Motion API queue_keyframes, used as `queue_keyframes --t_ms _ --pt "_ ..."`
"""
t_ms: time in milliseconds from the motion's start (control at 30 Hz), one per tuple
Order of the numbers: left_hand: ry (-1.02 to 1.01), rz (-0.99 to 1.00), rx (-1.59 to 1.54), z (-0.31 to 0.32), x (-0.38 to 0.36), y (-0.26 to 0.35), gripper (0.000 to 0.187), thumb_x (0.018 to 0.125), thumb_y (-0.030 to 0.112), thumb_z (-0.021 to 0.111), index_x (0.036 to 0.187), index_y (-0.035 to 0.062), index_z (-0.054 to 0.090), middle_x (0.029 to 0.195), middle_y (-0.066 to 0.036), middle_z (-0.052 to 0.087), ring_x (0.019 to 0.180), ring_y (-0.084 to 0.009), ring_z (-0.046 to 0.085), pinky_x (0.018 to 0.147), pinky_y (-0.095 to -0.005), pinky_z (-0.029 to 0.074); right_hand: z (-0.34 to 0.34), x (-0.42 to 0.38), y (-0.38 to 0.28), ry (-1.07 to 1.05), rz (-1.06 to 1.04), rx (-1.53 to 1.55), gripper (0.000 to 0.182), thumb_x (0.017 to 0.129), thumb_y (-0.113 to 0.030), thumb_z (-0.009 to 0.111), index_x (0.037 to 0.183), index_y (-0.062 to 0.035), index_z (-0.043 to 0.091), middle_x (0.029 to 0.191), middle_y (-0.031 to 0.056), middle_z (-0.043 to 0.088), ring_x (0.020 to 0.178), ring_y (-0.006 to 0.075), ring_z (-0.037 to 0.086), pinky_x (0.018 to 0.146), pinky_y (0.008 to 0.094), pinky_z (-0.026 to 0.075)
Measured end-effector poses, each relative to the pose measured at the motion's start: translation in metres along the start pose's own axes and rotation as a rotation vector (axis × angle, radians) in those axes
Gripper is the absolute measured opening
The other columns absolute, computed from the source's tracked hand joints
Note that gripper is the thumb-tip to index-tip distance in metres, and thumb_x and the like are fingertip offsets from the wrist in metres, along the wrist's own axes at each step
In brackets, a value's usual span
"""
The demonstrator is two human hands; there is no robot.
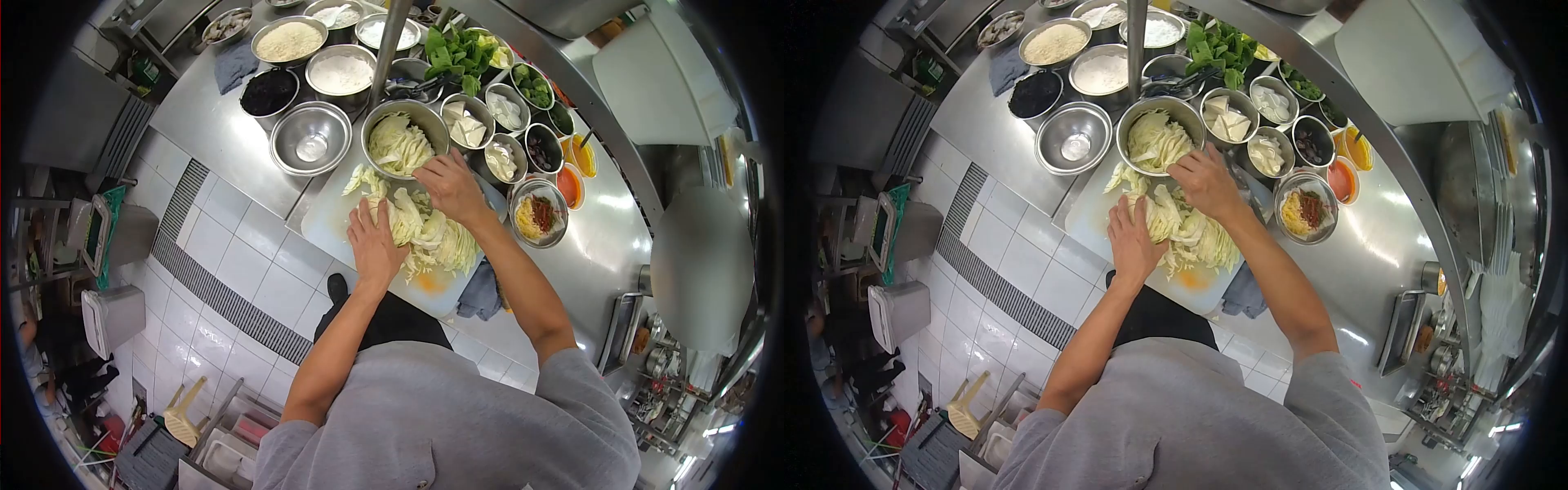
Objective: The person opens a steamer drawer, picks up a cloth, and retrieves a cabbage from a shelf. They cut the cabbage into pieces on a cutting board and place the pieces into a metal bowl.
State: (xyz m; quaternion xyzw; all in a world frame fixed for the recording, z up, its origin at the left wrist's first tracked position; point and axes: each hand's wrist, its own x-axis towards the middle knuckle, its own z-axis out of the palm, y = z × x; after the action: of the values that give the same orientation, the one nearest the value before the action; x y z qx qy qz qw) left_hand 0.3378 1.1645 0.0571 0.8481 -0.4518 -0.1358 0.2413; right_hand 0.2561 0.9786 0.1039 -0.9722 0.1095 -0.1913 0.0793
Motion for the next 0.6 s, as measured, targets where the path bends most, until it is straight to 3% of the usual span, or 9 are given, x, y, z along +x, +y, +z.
queue_keyframes --t_ms 167,233,267,333,367,433,467,533,600 --pt "-0.096 -0.004 0.076 -0.011 0.008 0.006 0.095 0.063 0.028 0.087 0.144 0.009 0.04 0.143 -0.028 0.033 0.124 -0.0462 0.039 0.099 -0.0485 0.041 -0.011 -0.008 0.0 -0.061 0.125 0.03 0.021 0.08 -0.011 0.068 0.101 -0.0101 0.066 0.098 0.0046 0.064 0.101 0.0243 0.058 0.097 0.0476 0.04" --pt "-0.096 0.04 0.079 -0.008 0.012 0.006 0.094 0.063 0.027 0.087 0.143 0.0099 0.041 0.141 -0.028 0.035 0.119 -0.0446 0.043 0.095 -0.0462 0.044 -0.028 -0.016 -0.013 0.066 0.178 0.078 0.03 0.084 -0.016 0.069 0.113 -0.0097 0.063 0.115 0.0124 0.061 0.112 0.0305 0.056 0.097 0.05 0.04" --pt "-0.106 0.044 0.083 -0.008 0.013 0.005 0.093 0.063 0.027 0.087 0.142 0.0098 0.041 0.139 -0.027 0.036 0.114 -0.0423 0.046 0.091 -0.0449 0.047 -0.03 -0.031 -0.019 0.073 0.181 0.076 0.03 0.084 -0.016 0.069 0.113 -0.0097 0.063 0.115 0.0124 0.061 0.112 0.0305 0.056 0.097 0.05 0.04" --pt "-0.118 0.05 0.095 -0.009 0.015 0.004 0.092 0.063 0.027 0.087 0.142 0.0097 0.042 0.137 -0.026 0.038 0.109 -0.0401 0.048 0.087 -0.0436 0.049 -0.021 -0.076 -0.034 0.178 0.656 0.117 0.054 0.084 -0.03 0.07 0.132 -0.0123 0.052 0.134 0.0203 0.049 0.123 0.0402 0.047 0.1 0.0507 0.04" --pt "-0.116 0.048 0.096 -0.008 0.016 0.005 0.091 0.063 0.026 0.087 0.141 0.0098 0.043 0.134 -0.026 0.04 0.107 -0.0402 0.049 0.088 -0.0442 0.048 -0.011 -0.094 -0.048 0.182 0.657 0.12 0.054 0.084 -0.03 0.07 0.132 -0.0123 0.052 0.134 0.0203 0.049 0.123 0.0402 0.047 0.1 0.0507 0.04" --pt "-0.12 0.047 0.102 -0.008 0.014 0.005 0.09 0.063 0.025 0.086 0.141 0.0099 0.043 0.13 -0.025 0.042 0.105 -0.0403 0.05 0.089 -0.0448 0.048 0.007 -0.124 -0.071 0.019 1.058 0.136 0.08 0.079 -0.042 0.073 0.145 -0.016 0.037 0.145 0.0242 0.034 0.131 0.0471 0.036 0.101 0.0571 0.039" --pt "-0.136 0.054 0.119 -0.009 0.015 0.005 0.089 0.064 0.025 0.086 0.141 0.0105 0.043 0.131 -0.025 0.042 0.105 -0.0401 0.05 0.087 -0.0445 0.049 0.015 -0.122 -0.075 0.026 1.069 0.14 0.08 0.079 -0.042 0.073 0.145 -0.016 0.037 0.145 0.0242 0.034 0.131 0.0471 0.036 0.101 0.0571 0.039" --pt "-0.152 0.066 0.135 -0.009 0.018 0.006 0.088 0.065 0.025 0.086 0.141 0.0111 0.043 0.131 -0.025 0.042 0.105 -0.04 0.051 0.086 -0.0442 0.05 0.034 -0.108 -0.08 -0.056 1.179 0.078 0.094 0.074 -0.047 0.074 0.151 -0.0186 0.027 0.152 0.0247 0.022 0.135 0.0512 0.028 0.101 0.0626 0.039" --pt "-0.141 0.107 0.153 -0.008 0.019 0.003 0.089 0.064 0.023 0.086 0.141 0.0103 0.043 0.128 -0.023 0.043 0.101 -0.0375 0.052 0.076 -0.0421 0.054 0.032 -0.09 -0.078 -0.132 1.23 0.106 0.094 0.073 -0.045 0.074 0.151 -0.0189 0.027 0.152 0.0247 0.022 0.135 0.051 0.027 0.099 0.0648 0.039"
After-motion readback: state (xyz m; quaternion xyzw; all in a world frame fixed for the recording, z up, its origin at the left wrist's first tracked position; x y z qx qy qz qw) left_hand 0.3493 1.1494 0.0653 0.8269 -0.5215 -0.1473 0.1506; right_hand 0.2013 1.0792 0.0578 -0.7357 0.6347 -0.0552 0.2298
